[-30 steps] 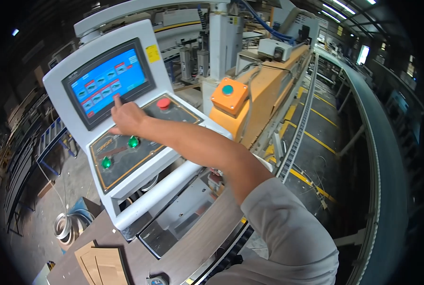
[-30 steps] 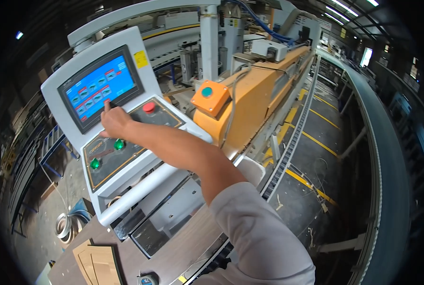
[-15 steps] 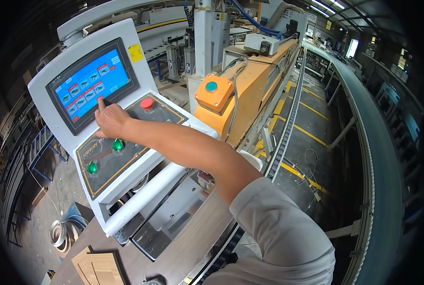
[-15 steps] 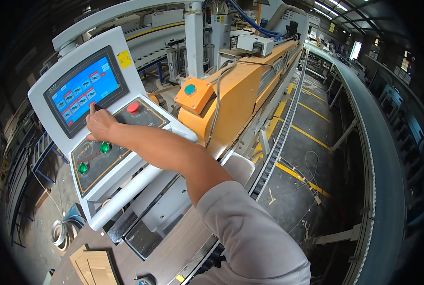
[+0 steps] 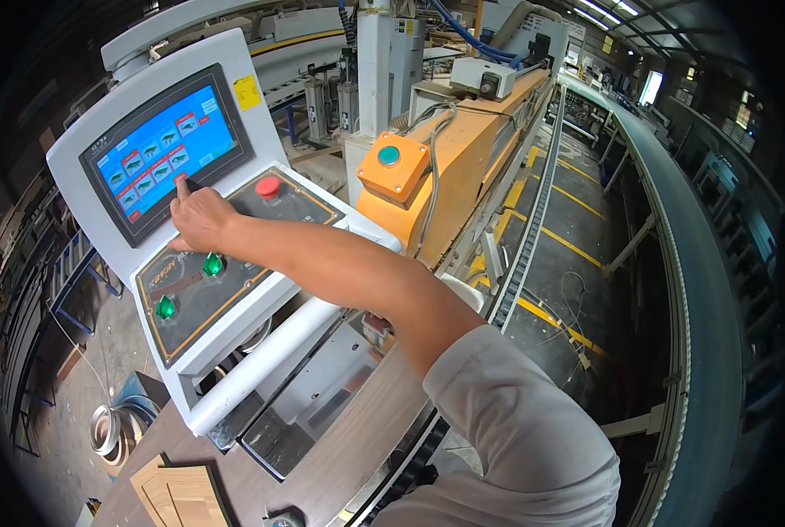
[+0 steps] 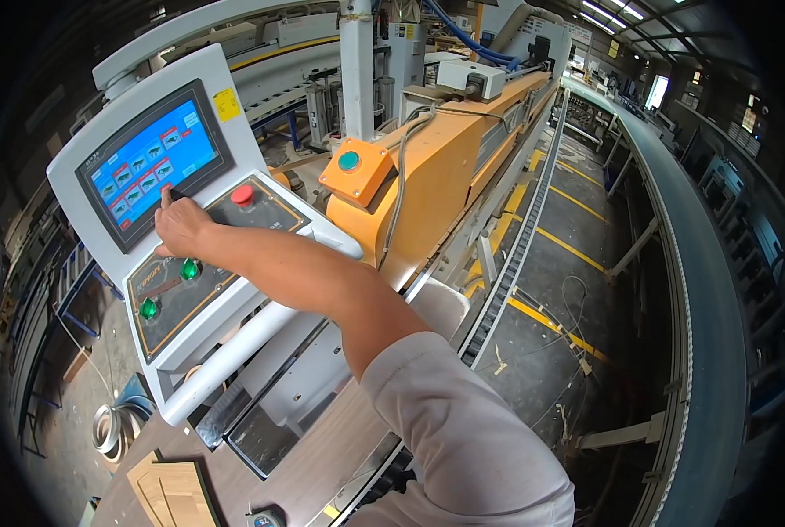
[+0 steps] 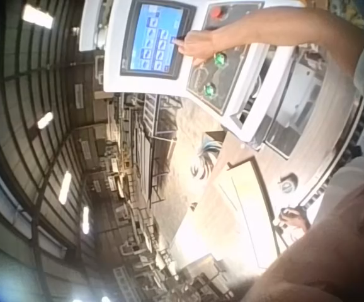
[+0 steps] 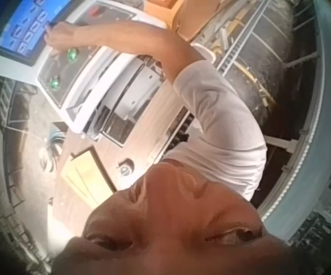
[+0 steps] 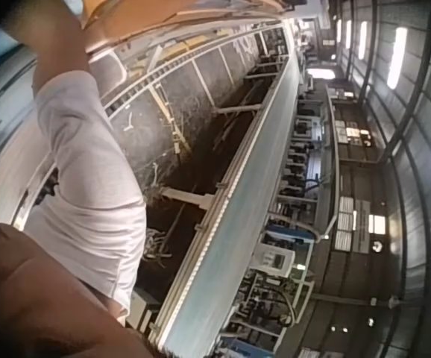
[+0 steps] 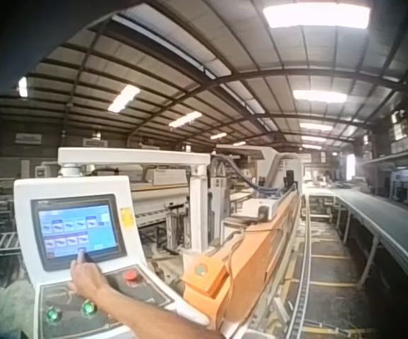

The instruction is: Operating an edge banding machine to process wood panels, including selecting pieces, verifying measurements, and feeding material through the machine.

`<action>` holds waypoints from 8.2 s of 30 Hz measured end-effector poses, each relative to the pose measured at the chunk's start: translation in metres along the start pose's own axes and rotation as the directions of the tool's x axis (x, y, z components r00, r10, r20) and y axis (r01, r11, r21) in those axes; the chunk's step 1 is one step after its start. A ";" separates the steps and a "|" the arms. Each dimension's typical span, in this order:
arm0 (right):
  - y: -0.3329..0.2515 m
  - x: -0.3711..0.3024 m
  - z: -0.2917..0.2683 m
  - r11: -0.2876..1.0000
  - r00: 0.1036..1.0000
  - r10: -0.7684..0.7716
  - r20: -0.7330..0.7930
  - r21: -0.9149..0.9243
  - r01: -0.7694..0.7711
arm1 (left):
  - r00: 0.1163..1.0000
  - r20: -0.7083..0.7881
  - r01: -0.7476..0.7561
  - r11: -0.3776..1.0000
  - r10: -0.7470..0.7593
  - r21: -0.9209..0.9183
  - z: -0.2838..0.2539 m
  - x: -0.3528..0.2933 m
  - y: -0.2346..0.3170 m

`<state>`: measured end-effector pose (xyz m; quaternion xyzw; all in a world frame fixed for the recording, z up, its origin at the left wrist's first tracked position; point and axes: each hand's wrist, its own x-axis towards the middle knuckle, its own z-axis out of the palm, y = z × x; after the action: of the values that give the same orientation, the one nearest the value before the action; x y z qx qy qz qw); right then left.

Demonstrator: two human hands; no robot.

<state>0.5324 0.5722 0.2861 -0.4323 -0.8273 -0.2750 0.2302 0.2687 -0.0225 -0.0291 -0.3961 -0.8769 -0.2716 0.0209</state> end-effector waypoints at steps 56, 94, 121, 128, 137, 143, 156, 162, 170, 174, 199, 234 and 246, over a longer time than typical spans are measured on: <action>0.002 0.015 -0.040 0.974 0.981 -0.148 -0.126 0.155 0.167 | 0.992 -0.122 0.012 0.999 -0.016 -0.034 0.001 0.003 -0.009; -0.211 -0.434 -0.102 -0.038 0.615 0.666 0.423 0.841 -0.539 | 0.975 -0.208 -0.115 0.976 0.075 -0.186 0.000 0.010 -0.004; -0.450 -0.375 -0.108 0.649 0.831 0.106 0.546 0.595 -0.474 | 0.984 -0.175 0.012 1.000 -0.015 -0.019 -0.168 0.082 -0.252; -0.467 -0.367 -0.090 0.725 0.826 0.154 0.543 0.506 -0.468 | 0.975 -0.193 0.167 0.932 -0.108 0.322 -0.205 0.089 -0.341; -0.465 -0.357 -0.086 0.746 0.854 0.133 0.503 0.516 -0.421 | 0.960 0.110 0.245 0.961 -0.259 0.125 -0.223 0.098 -0.342; -0.463 -0.331 -0.084 0.485 0.725 0.227 0.650 0.570 -0.664 | 0.931 0.224 0.223 0.935 -0.288 0.275 -0.231 0.115 -0.342; -0.686 -0.154 -0.069 0.479 0.835 -0.315 0.451 0.835 -0.270 | 0.938 0.180 0.236 0.925 -0.297 0.298 -0.218 0.114 -0.351; -0.781 -0.125 -0.028 0.642 0.798 -0.364 0.481 0.750 -0.160 | 0.926 0.179 0.272 0.916 -0.332 0.294 -0.219 0.113 -0.346; -0.811 -0.120 0.007 0.544 0.794 -0.361 0.489 0.802 -0.246 | 0.897 0.239 0.314 0.916 -0.372 0.248 -0.220 0.119 -0.340; -0.776 -0.134 -0.023 0.314 0.933 -0.265 0.242 0.937 -0.154 | 0.915 0.191 0.299 0.915 -0.355 0.271 -0.218 0.115 -0.345; -0.582 -0.481 -0.222 -0.501 0.433 -0.423 0.796 0.193 -0.844 | 0.897 0.257 0.267 0.904 -0.360 0.334 -0.227 -0.020 -0.201; -0.299 -0.660 -0.323 -0.055 0.253 0.356 0.900 0.290 -0.955 | 0.757 0.454 0.329 0.327 0.470 -0.886 -0.067 -0.149 0.023; -0.192 -0.729 -0.302 -0.223 0.056 0.492 0.869 0.188 -0.956 | 0.581 0.601 0.262 0.572 0.549 -0.777 0.043 -0.180 0.143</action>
<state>0.7934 -0.1451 0.0100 -0.7391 -0.3780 0.4761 0.2900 0.5008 -0.0476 -0.0453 -0.5166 -0.5202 -0.4255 -0.5306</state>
